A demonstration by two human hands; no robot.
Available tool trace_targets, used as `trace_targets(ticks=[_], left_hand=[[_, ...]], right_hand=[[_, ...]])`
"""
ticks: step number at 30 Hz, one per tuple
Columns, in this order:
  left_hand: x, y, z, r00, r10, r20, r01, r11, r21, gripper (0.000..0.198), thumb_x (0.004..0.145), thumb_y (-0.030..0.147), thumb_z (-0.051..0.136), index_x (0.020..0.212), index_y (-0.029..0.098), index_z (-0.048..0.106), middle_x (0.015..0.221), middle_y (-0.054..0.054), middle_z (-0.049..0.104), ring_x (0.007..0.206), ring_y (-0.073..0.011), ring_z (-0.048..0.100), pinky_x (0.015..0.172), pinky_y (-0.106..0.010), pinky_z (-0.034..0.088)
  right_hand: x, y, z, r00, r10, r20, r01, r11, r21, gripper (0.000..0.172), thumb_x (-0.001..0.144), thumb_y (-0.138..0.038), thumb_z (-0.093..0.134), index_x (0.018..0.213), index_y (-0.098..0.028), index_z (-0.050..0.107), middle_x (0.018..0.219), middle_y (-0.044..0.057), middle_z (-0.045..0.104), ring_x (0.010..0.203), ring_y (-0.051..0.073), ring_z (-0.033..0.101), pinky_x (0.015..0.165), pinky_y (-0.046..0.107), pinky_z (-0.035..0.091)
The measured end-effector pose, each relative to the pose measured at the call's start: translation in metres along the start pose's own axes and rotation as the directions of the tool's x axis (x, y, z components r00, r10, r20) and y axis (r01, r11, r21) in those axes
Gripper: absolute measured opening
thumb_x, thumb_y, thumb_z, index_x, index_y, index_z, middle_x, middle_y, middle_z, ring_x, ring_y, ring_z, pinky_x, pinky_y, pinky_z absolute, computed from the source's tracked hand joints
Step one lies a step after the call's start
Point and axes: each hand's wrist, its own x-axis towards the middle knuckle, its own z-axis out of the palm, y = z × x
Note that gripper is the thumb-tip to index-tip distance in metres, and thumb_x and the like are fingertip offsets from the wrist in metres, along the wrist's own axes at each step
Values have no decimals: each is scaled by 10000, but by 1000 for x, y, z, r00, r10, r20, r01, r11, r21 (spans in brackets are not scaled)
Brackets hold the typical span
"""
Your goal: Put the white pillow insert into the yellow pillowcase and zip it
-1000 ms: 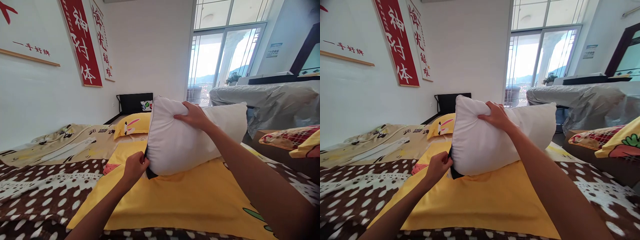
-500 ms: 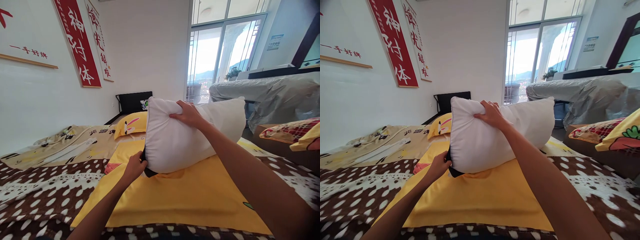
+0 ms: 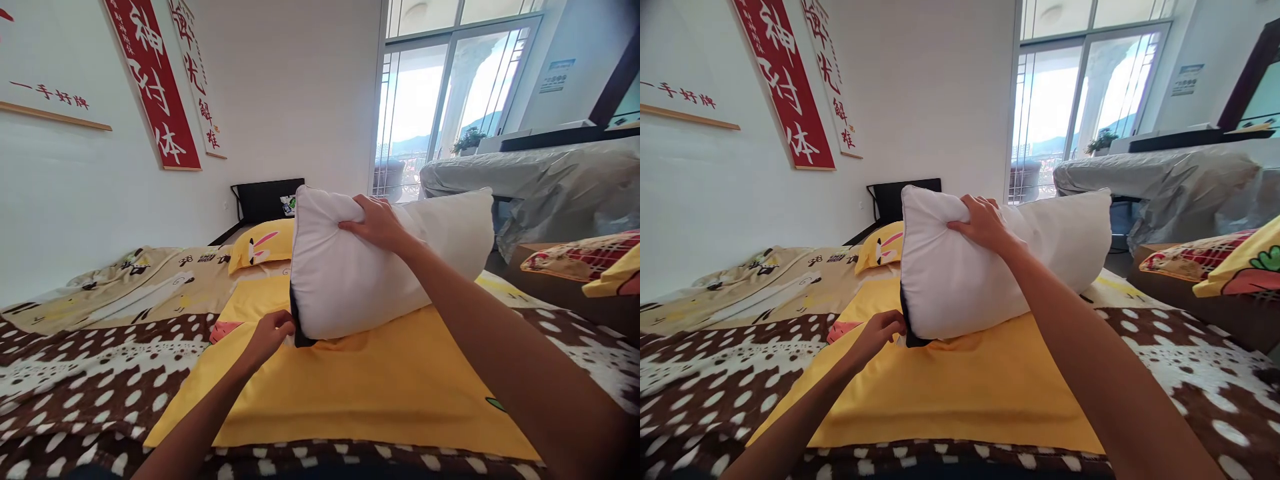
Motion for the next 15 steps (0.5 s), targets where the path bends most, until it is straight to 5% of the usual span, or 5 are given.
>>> trace_targets(ticks=[8, 15], left_hand=[[1, -23, 7, 987, -124, -101, 83, 937, -338, 300, 652, 402, 646, 756, 175, 479, 790, -10, 544, 782, -145, 533, 685, -259, 417], [1, -40, 13, 977, -210, 42, 196, 793, -577, 408, 596, 358, 763, 824, 158, 490, 713, 19, 511, 610, -86, 455, 574, -228, 313]], right_hand=[[-2, -13, 22, 994, -92, 58, 96, 993, -72, 509, 776, -602, 546, 1074, -189, 550, 1012, 108, 629, 1008, 291, 534, 946, 430, 318], [-7, -27, 20, 979, -168, 113, 181, 977, -114, 595, 810, -665, 450, 1172, -196, 507, 1100, 115, 615, 1084, 278, 506, 1017, 445, 230]])
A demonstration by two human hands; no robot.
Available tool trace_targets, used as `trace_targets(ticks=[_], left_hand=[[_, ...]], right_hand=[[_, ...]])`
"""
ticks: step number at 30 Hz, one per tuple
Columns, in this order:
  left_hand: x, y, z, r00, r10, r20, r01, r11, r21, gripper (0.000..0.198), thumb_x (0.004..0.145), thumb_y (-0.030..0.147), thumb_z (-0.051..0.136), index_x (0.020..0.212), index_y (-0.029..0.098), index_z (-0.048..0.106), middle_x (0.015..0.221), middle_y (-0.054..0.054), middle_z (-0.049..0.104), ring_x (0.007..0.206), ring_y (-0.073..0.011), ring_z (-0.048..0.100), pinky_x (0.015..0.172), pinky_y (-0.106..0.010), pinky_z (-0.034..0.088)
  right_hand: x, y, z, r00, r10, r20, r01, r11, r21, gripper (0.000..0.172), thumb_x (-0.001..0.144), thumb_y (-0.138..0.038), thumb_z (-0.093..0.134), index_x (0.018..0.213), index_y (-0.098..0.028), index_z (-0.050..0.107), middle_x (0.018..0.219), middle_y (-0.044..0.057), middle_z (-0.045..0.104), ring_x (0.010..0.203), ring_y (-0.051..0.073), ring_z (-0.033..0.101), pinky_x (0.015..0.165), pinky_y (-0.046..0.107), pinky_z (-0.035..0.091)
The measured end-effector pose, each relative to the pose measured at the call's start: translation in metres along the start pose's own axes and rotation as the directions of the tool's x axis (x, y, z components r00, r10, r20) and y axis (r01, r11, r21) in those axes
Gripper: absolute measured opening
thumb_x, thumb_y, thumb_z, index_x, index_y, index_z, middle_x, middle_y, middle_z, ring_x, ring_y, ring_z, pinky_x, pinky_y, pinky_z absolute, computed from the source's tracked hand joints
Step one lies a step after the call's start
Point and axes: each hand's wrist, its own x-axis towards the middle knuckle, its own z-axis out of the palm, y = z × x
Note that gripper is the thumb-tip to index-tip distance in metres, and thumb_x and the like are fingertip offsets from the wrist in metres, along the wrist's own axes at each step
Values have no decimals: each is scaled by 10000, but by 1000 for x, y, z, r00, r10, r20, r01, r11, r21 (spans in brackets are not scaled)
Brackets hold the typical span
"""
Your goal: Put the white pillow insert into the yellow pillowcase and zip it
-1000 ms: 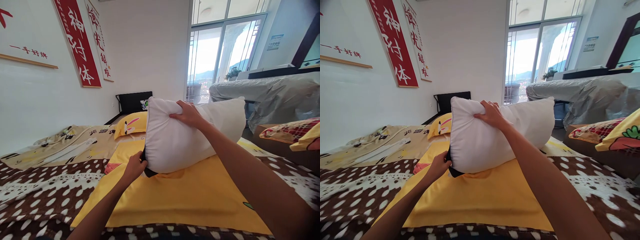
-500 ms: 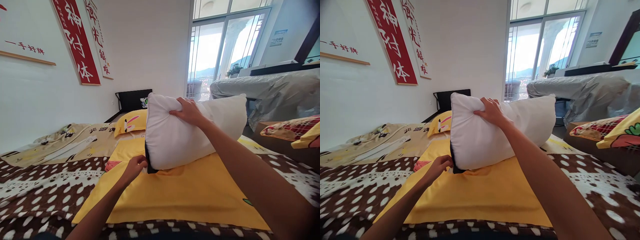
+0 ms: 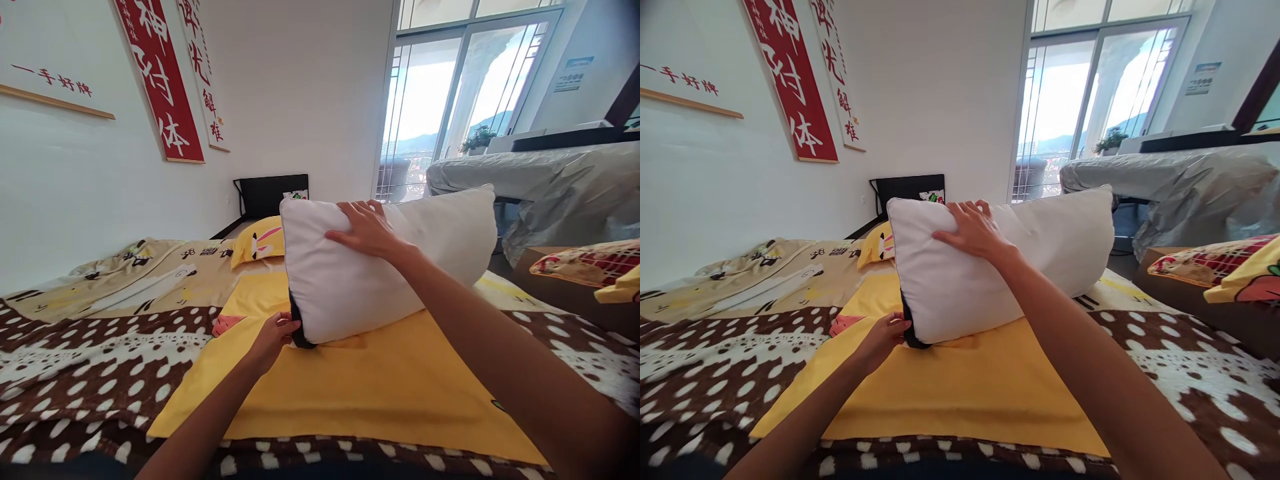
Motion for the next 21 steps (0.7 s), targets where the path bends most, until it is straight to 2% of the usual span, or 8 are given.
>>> trace_targets(ticks=[4, 8, 10, 12, 14, 17, 19, 21], left_hand=[[-9, 1, 1, 998, -63, 20, 65, 993, -96, 372, 613, 327, 738, 852, 163, 504, 770, 0, 546, 683, -110, 515, 599, -236, 335], [-16, 2, 2, 995, -101, 25, 104, 977, -184, 282, 641, 283, 668, 855, 178, 518, 807, 14, 542, 706, -98, 507, 604, -228, 332], [-17, 1, 3, 995, -101, 15, 102, 978, -181, 264, 637, 278, 650, 836, 177, 509, 761, 23, 510, 669, -87, 473, 567, -218, 297], [-18, 1, 3, 995, -96, 15, 98, 980, -173, 264, 619, 273, 644, 815, 176, 496, 713, 34, 469, 623, -79, 429, 533, -215, 255], [-18, -1, 3, 996, -93, 19, 94, 982, -165, 265, 603, 265, 637, 803, 176, 488, 698, 35, 459, 605, -79, 409, 519, -216, 233], [-19, -4, 0, 996, -86, 21, 88, 984, -152, 268, 601, 247, 617, 830, 178, 495, 710, 30, 482, 609, -80, 406, 524, -218, 239], [-20, -6, -2, 996, -88, 25, 90, 987, -131, 295, 586, 216, 594, 865, 179, 504, 708, 34, 493, 596, -75, 384, 531, -220, 242], [-21, -6, -3, 995, -93, 25, 95, 991, -98, 330, 564, 191, 573, 887, 181, 508, 708, 35, 509, 587, -74, 371, 539, -224, 241]], right_hand=[[-1, -3, -8, 1000, 11, -14, -11, 1000, 4, 566, 847, -641, 401, 1197, -206, 492, 1139, 119, 603, 1102, 284, 489, 1025, 465, 219], [-15, -23, -11, 978, -5, -208, 11, 1000, 30, 439, 876, -510, 422, 1145, -178, 524, 1229, 147, 544, 1152, 287, 450, 1016, 454, 243], [-34, -46, -5, 967, -6, -255, 41, 991, 131, 338, 887, -428, 412, 1027, -166, 573, 1142, 147, 581, 1077, 260, 499, 961, 404, 319], [-59, -73, 8, 992, 6, -126, 36, 945, 324, 266, 892, -352, 394, 900, -177, 595, 949, 106, 636, 896, 203, 564, 836, 325, 401], [-84, -99, 26, 984, 64, 168, -139, 860, 491, 209, 872, -288, 422, 859, -182, 601, 819, 64, 657, 721, 155, 576, 704, 266, 423], [-106, -125, 52, 860, 150, 489, -430, 729, 532, 149, 818, -239, 476, 826, -163, 604, 771, 54, 675, 628, 134, 576, 582, 231, 398], [-110, -132, 63, 811, 124, 571, -494, 668, 557, 148, 806, -244, 482, 760, -159, 594, 712, 39, 665, 564, 119, 560, 511, 215, 364], [-109, -134, 67, 791, 104, 603, -516, 644, 565, 142, 786, -241, 500, 696, -159, 573, 645, 18, 639, 507, 101, 529, 462, 202, 330]])
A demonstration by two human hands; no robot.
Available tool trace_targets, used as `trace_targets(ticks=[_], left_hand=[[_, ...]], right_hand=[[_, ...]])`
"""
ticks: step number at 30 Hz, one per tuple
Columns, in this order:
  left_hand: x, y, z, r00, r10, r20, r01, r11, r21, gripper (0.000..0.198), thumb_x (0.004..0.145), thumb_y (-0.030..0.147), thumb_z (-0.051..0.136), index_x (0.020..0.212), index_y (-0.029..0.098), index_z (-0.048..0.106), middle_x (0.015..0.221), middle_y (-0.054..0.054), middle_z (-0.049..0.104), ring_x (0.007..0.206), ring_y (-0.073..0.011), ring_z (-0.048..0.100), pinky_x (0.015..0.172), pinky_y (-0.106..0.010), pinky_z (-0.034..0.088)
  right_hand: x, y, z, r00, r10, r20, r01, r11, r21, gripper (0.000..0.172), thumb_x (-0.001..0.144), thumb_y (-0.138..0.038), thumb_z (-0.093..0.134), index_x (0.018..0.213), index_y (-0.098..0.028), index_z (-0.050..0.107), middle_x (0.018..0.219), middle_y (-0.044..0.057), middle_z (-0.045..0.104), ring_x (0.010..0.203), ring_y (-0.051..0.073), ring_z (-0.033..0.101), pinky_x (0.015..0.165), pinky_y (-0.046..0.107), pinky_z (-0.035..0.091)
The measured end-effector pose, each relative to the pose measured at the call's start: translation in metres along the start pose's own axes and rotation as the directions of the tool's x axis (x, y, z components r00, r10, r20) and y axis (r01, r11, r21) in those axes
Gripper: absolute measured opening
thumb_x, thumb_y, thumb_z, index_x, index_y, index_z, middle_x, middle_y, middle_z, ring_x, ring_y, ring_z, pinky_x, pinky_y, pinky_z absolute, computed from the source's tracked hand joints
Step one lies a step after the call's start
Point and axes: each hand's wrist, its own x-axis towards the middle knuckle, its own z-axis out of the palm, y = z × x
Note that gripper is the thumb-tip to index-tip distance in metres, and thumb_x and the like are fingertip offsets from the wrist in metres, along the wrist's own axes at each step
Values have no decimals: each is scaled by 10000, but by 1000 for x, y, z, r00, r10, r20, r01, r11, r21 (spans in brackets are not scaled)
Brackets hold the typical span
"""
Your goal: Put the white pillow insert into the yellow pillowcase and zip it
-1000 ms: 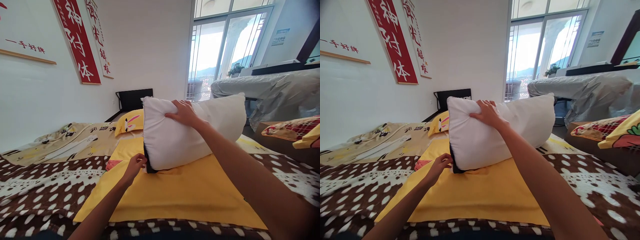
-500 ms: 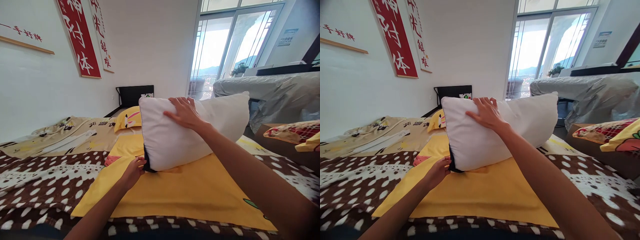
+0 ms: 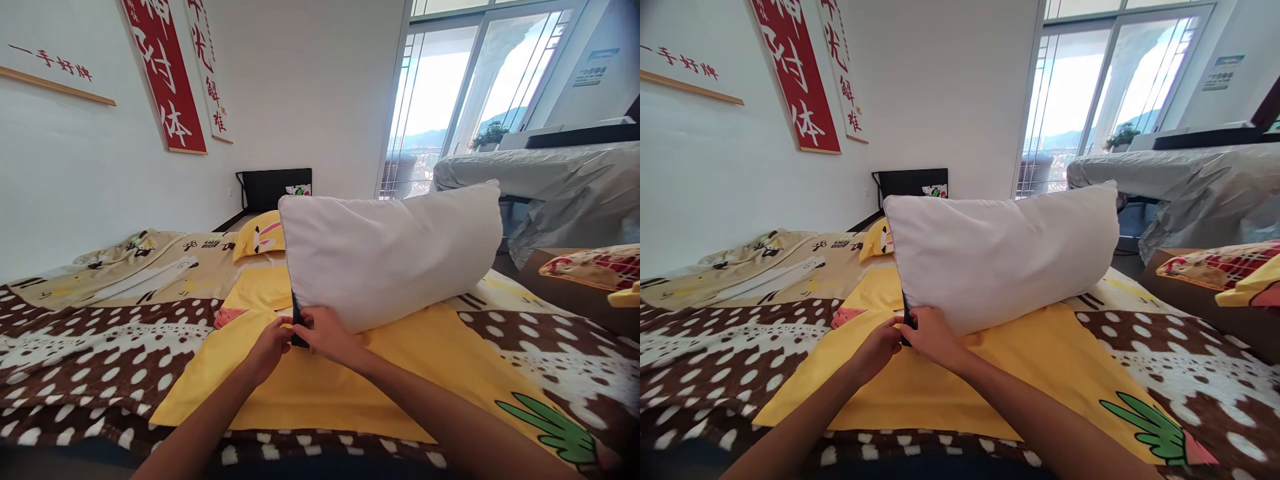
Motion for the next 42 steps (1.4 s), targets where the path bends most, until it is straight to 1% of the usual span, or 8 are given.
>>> trace_targets(ticks=[5, 10, 14, 18, 24, 27, 34, 42], left_hand=[[-2, 0, -4, 1000, 6, 13, -7, 997, 75, 358, 572, 213, 550, 927, 191, 512, 737, 12, 564, 631, -100, 442, 581, -239, 266], [-4, 0, -9, 994, 87, 58, -102, 934, 344, 373, 629, 184, 505, 999, 211, 537, 747, 6, 603, 729, -134, 498, 623, -245, 301], [2, 16, -4, 958, 286, -23, -242, 846, 476, 251, 715, 269, 536, 951, 190, 570, 1036, -57, 607, 906, -171, 537, 722, -269, 380], [35, 44, 11, 837, 547, -23, -511, 795, 326, 365, 766, 442, 601, 1020, 188, 532, 1200, -91, 574, 1140, -209, 506, 902, -307, 414], [89, 80, 39, 828, 558, -56, -544, 823, 165, 528, 568, 390, 795, 982, 120, 609, 1058, -136, 666, 927, -247, 611, 809, -359, 481], [90, 95, 50, 802, 596, -21, -583, 792, 181, 450, 555, 359, 801, 896, 113, 641, 959, -108, 692, 860, -234, 612, 782, -348, 475], [79, 120, 64, 808, 573, 137, -585, 807, 77, 454, 518, 333, 829, 881, 111, 670, 932, -93, 699, 867, -244, 621, 813, -374, 476], [73, 127, 74, 831, 524, 186, -530, 848, -24, 481, 459, 306, 855, 855, 106, 668, 870, -81, 701, 847, -230, 618, 829, -373, 465]], right_hand=[[0, 9, 1, 994, 91, 55, -93, 994, 48, 73, 717, -198, 534, 654, -161, 536, 648, 1, 616, 474, 94, 513, 399, 186, 327], [-6, 26, 8, 984, 86, 157, -98, 993, 68, 66, 703, -191, 533, 641, -168, 540, 576, -28, 544, 414, 103, 501, 379, 205, 329], [-9, 35, 12, 988, 83, 128, -74, 995, -67, 187, 734, -179, 531, 549, -169, 506, 462, -43, 469, 419, 101, 495, 434, 208, 301], [-10, 43, 16, 982, 98, 159, -80, 990, -117, 275, 778, -225, 517, 510, -170, 487, 413, -43, 451, 417, 111, 477, 458, 217, 276], [-13, 56, 20, 994, 60, 92, -24, 937, -348, 225, 740, -179, 575, 517, -152, 568, 589, 39, 642, 557, 132, 500, 520, 248, 234], [-15, 61, 15, 999, 36, 33, -19, 910, -415, 224, 780, -214, 565, 567, -158, 605, 697, 81, 687, 621, 159, 540, 538, 263, 226], [-27, 53, -16, 997, -61, -56, 40, 950, -311, 259, 824, -229, 491, 569, -183, 505, 579, 26, 589, 548, 130, 465, 533, 256, 222], [-46, 53, -44, 998, 66, 13, -67, 994, 91, 302, 786, -287, 503, 539, -204, 349, 482, -43, 399, 471, 105, 460, 460, 217, 296]])
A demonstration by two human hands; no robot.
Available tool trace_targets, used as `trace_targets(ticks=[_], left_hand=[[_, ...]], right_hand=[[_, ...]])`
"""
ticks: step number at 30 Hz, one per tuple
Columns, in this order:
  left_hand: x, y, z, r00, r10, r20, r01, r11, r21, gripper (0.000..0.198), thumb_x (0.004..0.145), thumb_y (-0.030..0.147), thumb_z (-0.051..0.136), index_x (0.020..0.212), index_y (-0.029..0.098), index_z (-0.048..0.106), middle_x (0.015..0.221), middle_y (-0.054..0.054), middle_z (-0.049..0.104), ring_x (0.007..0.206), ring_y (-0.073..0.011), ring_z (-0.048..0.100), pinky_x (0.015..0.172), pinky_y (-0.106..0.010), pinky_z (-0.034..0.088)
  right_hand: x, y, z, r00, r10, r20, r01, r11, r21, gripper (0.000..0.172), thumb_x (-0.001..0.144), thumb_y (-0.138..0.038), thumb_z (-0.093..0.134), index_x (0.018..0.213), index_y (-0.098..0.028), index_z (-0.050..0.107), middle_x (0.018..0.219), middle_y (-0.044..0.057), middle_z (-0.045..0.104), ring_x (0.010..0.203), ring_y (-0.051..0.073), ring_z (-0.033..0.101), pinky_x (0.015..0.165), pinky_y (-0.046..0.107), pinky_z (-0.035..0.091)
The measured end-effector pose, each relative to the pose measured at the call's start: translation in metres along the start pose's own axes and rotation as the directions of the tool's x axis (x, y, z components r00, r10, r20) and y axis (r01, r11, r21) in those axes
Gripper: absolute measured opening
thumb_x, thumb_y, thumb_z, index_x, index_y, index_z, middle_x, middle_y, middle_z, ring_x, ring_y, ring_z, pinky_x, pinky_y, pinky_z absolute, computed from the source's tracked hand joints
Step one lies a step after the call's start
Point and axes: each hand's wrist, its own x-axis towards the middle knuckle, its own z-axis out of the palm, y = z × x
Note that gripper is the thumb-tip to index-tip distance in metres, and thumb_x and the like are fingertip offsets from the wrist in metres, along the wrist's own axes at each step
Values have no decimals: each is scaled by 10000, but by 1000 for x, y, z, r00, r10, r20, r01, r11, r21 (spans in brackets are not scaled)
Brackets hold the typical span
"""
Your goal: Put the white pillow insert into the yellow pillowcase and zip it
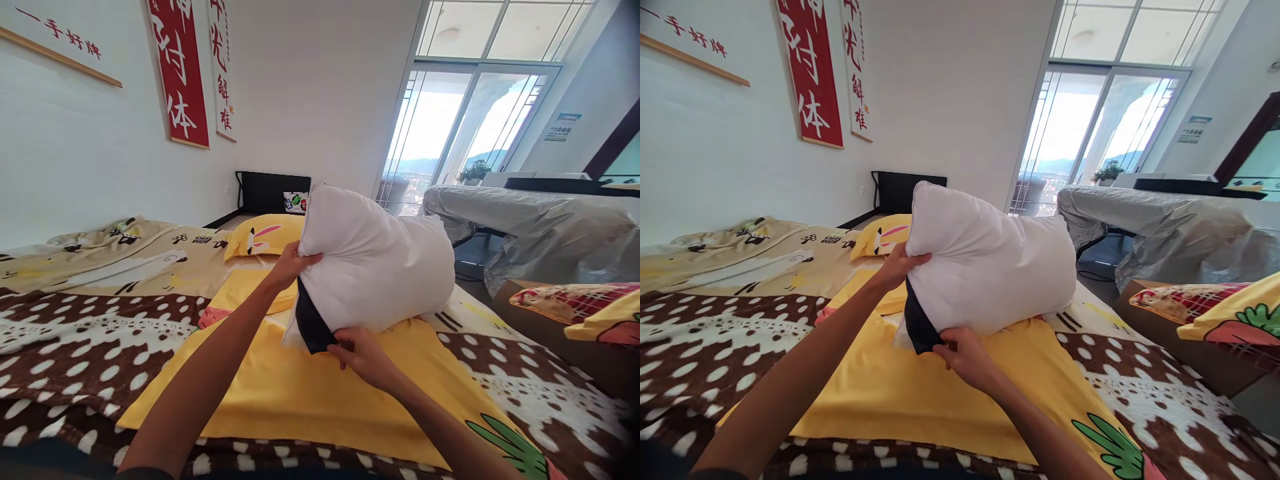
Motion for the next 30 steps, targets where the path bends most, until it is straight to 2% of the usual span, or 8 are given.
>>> trace_targets(ticks=[3, 6, 9, 12, 15, 20, 25, 30], left_hand=[[2, 10, 11, 998, 28, 50, -32, 997, 71, 452, 497, 312, 840, 861, 110, 664, 857, -67, 695, 817, -215, 613, 795, -353, 461], [2, 23, 23, 995, 22, 100, -36, 990, 134, 426, 519, 311, 827, 855, 104, 665, 826, -62, 688, 797, -209, 606, 773, -342, 458], [1, 33, 30, 992, 9, 126, -31, 984, 176, 434, 518, 306, 825, 866, 100, 668, 830, -67, 688, 818, -216, 602, 779, -343, 456], [1, 38, 33, 987, 5, 160, -33, 985, 170, 454, 492, 300, 834, 865, 103, 667, 854, -72, 691, 830, -217, 599, 780, -341, 454], [2, 37, 33, 987, -8, 161, -17, 988, 155, 463, 479, 295, 838, 861, 98, 665, 849, -77, 692, 816, -216, 601, 769, -345, 454], [8, 32, 28, 993, -5, 118, -6, 996, 91, 464, 492, 295, 838, 874, 94, 667, 894, -95, 699, 851, -228, 616, 827, -379, 456], [10, 26, 20, 987, -30, 157, 25, 999, 31, 493, 477, 286, 859, 892, 94, 674, 956, -116, 704, 916, -260, 626, 874, -405, 453], [9, 28, 21, 980, -43, 197, 39, 999, 28, 505, 479, 261, 865, 912, 88, 673, 957, -121, 705, 936, -269, 630, 890, -408, 452]], right_hand=[[4, -22, 3, 998, -13, 58, 5, 991, 135, 256, 768, -283, 529, 587, -200, 369, 521, -58, 408, 463, 99, 509, 442, 204, 326], [13, -56, 0, 993, -49, 107, 25, 976, 217, 194, 765, -286, 552, 675, -198, 405, 583, -63, 465, 433, 100, 543, 403, 202, 332], [22, -87, -14, 1000, -13, 27, 7, 977, 211, 109, 793, -270, 538, 774, -192, 463, 515, -80, 488, 357, 97, 515, 382, 200, 303], [22, -99, -24, 997, 41, -60, -29, 982, 188, 72, 809, -248, 525, 791, -181, 504, 396, -100, 444, 297, 79, 435, 389, 195, 289], [14, -89, -21, 998, 65, 0, -64, 980, 189, 162, 795, -256, 528, 662, -185, 467, 394, -96, 427, 294, 64, 408, 363, 192, 229], [-3, -44, -3, 971, 124, 202, -130, 991, 17, 334, 774, -355, 559, 535, -193, 390, 378, -76, 390, 332, 78, 456, 349, 196, 203], [-9, 5, -15, 958, 75, 276, -83, 996, 17, 424, 793, -432, 540, 503, -196, 340, 418, -80, 260, 368, 76, 453, 367, 190, 242], [-10, 30, -25, 967, 45, 251, -39, 999, -27, 334, 784, -373, 564, 542, -176, 445, 480, -53, 403, 488, 109, 547, 453, 202, 356]])
